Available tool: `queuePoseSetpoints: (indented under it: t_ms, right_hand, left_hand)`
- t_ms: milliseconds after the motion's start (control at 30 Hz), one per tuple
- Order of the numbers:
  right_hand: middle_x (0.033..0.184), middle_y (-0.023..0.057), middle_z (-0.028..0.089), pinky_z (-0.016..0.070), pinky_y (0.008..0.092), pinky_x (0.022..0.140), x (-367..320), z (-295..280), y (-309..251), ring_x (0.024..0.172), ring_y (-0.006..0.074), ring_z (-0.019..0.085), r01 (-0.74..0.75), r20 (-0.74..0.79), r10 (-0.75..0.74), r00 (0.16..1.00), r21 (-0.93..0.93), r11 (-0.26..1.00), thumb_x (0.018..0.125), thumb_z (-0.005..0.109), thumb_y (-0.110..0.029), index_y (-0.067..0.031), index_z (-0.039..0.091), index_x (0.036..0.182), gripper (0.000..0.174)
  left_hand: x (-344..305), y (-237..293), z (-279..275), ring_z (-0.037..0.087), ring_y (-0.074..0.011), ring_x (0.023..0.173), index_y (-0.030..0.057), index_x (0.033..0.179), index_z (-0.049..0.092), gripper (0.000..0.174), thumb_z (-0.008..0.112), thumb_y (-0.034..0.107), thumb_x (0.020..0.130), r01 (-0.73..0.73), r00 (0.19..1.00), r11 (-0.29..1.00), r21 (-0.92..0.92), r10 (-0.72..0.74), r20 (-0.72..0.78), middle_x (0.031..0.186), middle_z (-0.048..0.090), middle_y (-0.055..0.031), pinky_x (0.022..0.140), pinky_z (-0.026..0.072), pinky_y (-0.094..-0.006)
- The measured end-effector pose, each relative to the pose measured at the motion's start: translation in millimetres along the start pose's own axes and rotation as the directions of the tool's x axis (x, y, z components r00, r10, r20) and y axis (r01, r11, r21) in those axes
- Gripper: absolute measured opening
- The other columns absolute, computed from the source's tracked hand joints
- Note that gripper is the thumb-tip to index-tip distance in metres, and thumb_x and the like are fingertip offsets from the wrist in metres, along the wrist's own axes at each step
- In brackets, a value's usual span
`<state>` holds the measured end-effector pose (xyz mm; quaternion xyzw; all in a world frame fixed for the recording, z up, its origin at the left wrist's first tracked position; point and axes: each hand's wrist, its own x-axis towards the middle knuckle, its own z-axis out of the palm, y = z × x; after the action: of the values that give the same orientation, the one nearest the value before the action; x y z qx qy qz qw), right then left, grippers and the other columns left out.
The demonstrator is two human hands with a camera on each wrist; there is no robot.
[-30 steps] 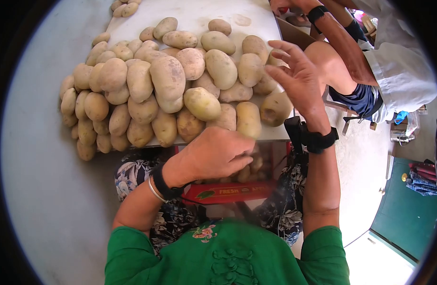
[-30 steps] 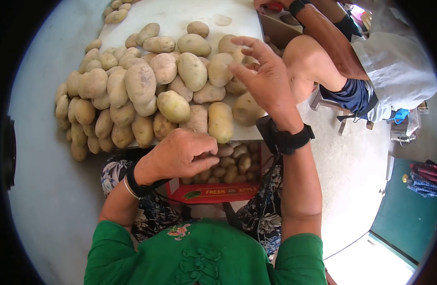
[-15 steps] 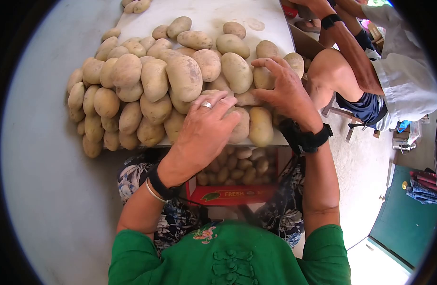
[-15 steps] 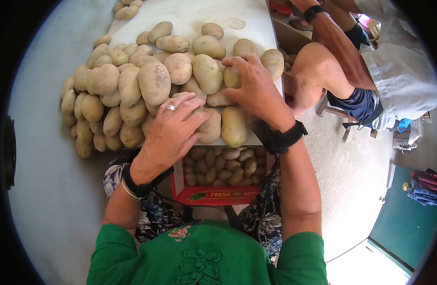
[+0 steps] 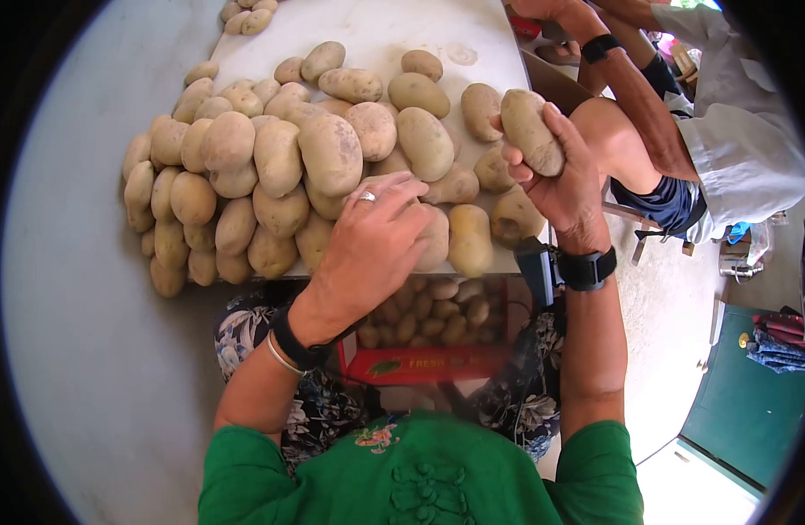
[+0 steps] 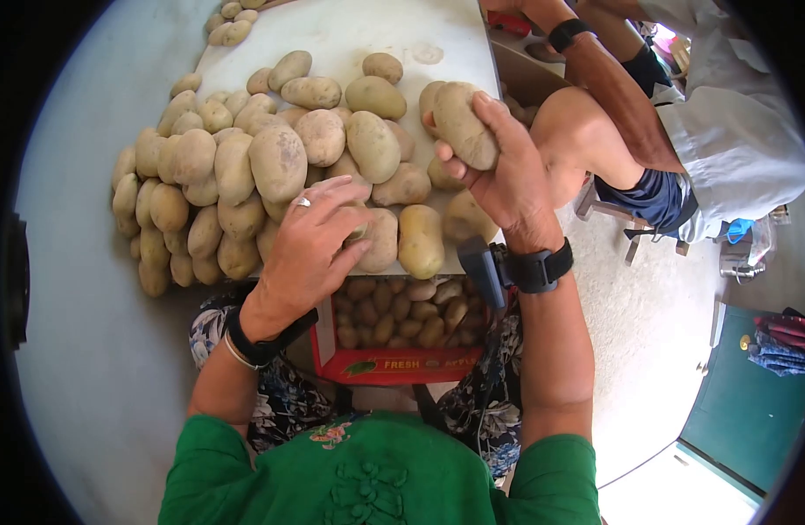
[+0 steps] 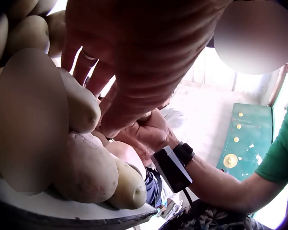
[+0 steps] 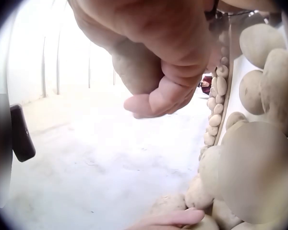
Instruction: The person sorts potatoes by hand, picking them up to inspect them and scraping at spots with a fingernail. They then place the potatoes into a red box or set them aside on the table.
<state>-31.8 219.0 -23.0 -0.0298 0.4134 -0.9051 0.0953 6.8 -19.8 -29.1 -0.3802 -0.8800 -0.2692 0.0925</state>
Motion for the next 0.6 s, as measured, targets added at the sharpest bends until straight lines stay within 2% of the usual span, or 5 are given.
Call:
queuePoseSetpoints:
  t_ms: [167,333,467,533,600]
  right_hand:
    - [0.102,0.0166,0.063,0.044,0.0245,0.054,0,0,6,0.07,0.0175,0.058,-0.047,0.126,0.042,0.991,0.043,0.998,0.1,0.039,-0.04,-0.003,0.05,0.118,0.043]
    - [0.105,0.0133,0.062,0.0469,0.0285,0.059,-2,18,13,0.08,0.0204,0.061,-0.087,-0.083,0.084,0.993,-0.03,0.996,0.1,0.032,-0.045,-0.0046,0.05,0.123,0.05]
    - [0.108,0.011,0.062,0.0511,0.0315,0.065,-2,12,16,0.088,0.0214,0.062,-0.113,0.086,0.113,0.99,0.006,0.994,0.102,0.033,-0.032,-0.0043,0.051,0.124,0.039]
    - [0.111,0.0106,0.061,0.053,0.0339,0.075,-4,17,18,0.094,0.0202,0.063,0.032,-0.006,-0.046,0.999,-0.636,0.771,0.101,0.034,-0.015,-0.0033,0.053,0.123,0.031]
    - [0.112,0.0108,0.061,0.0521,0.0331,0.08,-3,18,18,0.096,0.0192,0.062,0.027,0.001,-0.034,0.999,-0.623,0.782,0.099,0.037,-0.009,-0.0028,0.054,0.122,0.029]
  left_hand:
    - [7,4,-1,0.052,-0.0309,0.115,0.0039,0.094,0.063,0.022,0.069,0.004,0.073,0.019,0.995,0.994,-0.106,-0.029,-0.098,0.113,0.059,-0.0106,0.094,0.0426,-0.0387]
    - [10,4,1,0.055,-0.0288,0.111,0.0037,0.093,0.062,0.022,0.069,0.002,0.072,-0.014,0.986,0.996,-0.088,-0.001,-0.169,0.109,0.061,-0.0097,0.091,0.0445,-0.0372]
    - [13,6,2,0.058,-0.0288,0.108,0.0041,0.097,0.062,0.026,0.069,0.001,0.072,0.009,0.984,0.988,-0.153,-0.036,-0.176,0.107,0.062,-0.0099,0.09,0.0453,-0.037]
    - [14,5,3,0.059,-0.0297,0.104,0.0046,0.101,0.061,0.031,0.07,0.001,0.071,0.009,0.977,0.992,-0.125,-0.036,-0.208,0.106,0.063,-0.0118,0.087,0.0469,-0.0359]
    - [16,5,3,0.06,-0.0285,0.102,0.005,0.108,0.059,0.038,0.071,0.003,0.072,0.0,0.973,0.987,-0.159,-0.037,-0.228,0.107,0.062,-0.0127,0.084,0.0479,-0.0352]
